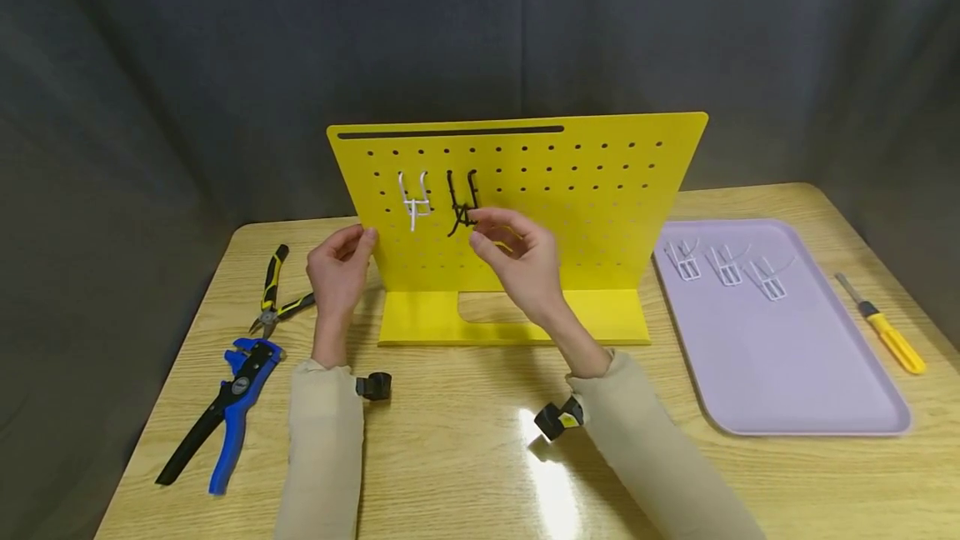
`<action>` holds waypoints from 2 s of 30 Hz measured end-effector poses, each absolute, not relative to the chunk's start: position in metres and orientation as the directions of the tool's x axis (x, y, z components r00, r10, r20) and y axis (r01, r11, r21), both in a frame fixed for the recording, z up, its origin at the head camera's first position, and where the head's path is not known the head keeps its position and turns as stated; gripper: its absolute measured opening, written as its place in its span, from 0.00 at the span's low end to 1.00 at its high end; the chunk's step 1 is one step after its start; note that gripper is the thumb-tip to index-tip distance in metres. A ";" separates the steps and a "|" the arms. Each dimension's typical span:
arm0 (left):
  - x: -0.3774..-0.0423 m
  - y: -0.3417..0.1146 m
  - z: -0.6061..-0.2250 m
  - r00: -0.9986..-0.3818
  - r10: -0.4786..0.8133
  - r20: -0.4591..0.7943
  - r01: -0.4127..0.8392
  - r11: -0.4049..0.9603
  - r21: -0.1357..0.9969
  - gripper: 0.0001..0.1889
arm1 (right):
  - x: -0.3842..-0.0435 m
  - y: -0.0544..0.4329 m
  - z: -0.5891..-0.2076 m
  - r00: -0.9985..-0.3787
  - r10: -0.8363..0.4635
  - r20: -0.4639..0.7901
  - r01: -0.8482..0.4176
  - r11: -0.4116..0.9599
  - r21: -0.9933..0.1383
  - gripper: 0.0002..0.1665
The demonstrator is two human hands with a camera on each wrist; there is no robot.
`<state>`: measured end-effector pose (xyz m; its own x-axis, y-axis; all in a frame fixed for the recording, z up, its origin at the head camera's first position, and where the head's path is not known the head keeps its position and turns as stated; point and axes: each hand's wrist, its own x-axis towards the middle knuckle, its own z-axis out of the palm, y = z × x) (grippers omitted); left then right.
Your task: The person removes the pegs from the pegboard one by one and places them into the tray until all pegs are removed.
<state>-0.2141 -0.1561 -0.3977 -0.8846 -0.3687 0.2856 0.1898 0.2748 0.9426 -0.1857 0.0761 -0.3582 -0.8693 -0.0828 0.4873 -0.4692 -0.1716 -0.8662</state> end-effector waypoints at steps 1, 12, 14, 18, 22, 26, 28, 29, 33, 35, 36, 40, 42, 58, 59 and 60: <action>-0.214 -0.156 -0.398 -0.885 -0.369 0.285 0.190 0.272 0.943 0.16 | -0.186 0.075 -0.359 -0.868 -0.089 0.488 -0.473 -0.147 -0.868 0.14; -0.213 -0.156 -0.397 -0.891 -0.353 0.286 0.187 0.287 0.939 0.16 | -0.192 0.061 -0.363 -0.727 -0.104 0.679 -0.686 0.159 -0.710 0.13; -0.213 -0.156 -0.396 -0.892 -0.353 0.283 0.182 0.292 0.939 0.16 | -0.193 0.060 -0.362 -0.686 -0.094 0.721 -0.723 0.196 -0.663 0.11; -0.213 -0.155 -0.396 -0.892 -0.356 0.279 0.177 0.292 0.940 0.16 | -0.195 0.060 -0.360 -0.605 -0.079 0.792 -0.784 0.235 -0.575 0.07; -0.212 -0.155 -0.395 -0.896 -0.350 0.274 0.172 0.297 0.939 0.17 | -0.198 0.059 -0.359 -0.512 -0.083 0.855 -0.835 0.282 -0.472 0.06; -0.212 -0.155 -0.395 -0.898 -0.351 0.267 0.164 0.296 0.941 0.17 | -0.201 0.058 -0.360 -0.411 -0.075 0.909 -0.866 0.343 -0.363 0.07; -0.212 -0.155 -0.396 -0.899 -0.351 0.263 0.161 0.293 0.942 0.17 | -0.202 0.058 -0.360 -0.365 -0.063 0.929 -0.875 0.364 -0.320 0.07; -0.212 -0.155 -0.396 -0.899 -0.351 0.261 0.160 0.291 0.943 0.17 | -0.203 0.057 -0.360 -0.346 -0.056 0.937 -0.879 0.369 -0.302 0.08; -0.212 -0.155 -0.397 -0.902 -0.346 0.257 0.161 0.285 0.945 0.17 | -0.204 0.057 -0.359 -0.301 -0.037 0.953 -0.893 0.361 -0.268 0.08; -0.213 -0.154 -0.396 -0.902 -0.342 0.262 0.169 0.278 0.946 0.17 | -0.204 0.058 -0.356 -0.291 -0.035 0.956 -0.899 0.351 -0.261 0.08; -0.213 -0.154 -0.396 -0.902 -0.342 0.263 0.172 0.275 0.946 0.17 | -0.204 0.058 -0.355 -0.290 -0.035 0.956 -0.901 0.347 -0.261 0.08; -0.214 -0.154 -0.396 -0.902 -0.342 0.262 0.174 0.268 0.948 0.17 | -0.200 0.061 -0.349 -0.342 -0.034 0.939 -0.902 0.291 -0.318 0.10; -0.214 -0.155 -0.397 -0.903 -0.343 0.259 0.169 0.271 0.948 0.17 | -0.195 0.065 -0.345 -0.422 -0.025 0.906 -0.887 0.216 -0.408 0.09; -0.213 -0.155 -0.395 -0.900 -0.351 0.260 0.164 0.280 0.946 0.17 | -0.162 0.125 -0.326 -0.856 -0.171 0.488 -0.498 0.015 -0.867 0.05; -0.214 -0.155 -0.395 -0.900 -0.350 0.259 0.163 0.280 0.946 0.17 | -0.161 0.130 -0.325 -0.864 -0.181 0.470 -0.482 0.026 -0.876 0.05; -0.214 -0.155 -0.395 -0.900 -0.351 0.259 0.163 0.280 0.946 0.17 | -0.160 0.136 -0.323 -0.873 -0.186 0.452 -0.466 0.043 -0.883 0.05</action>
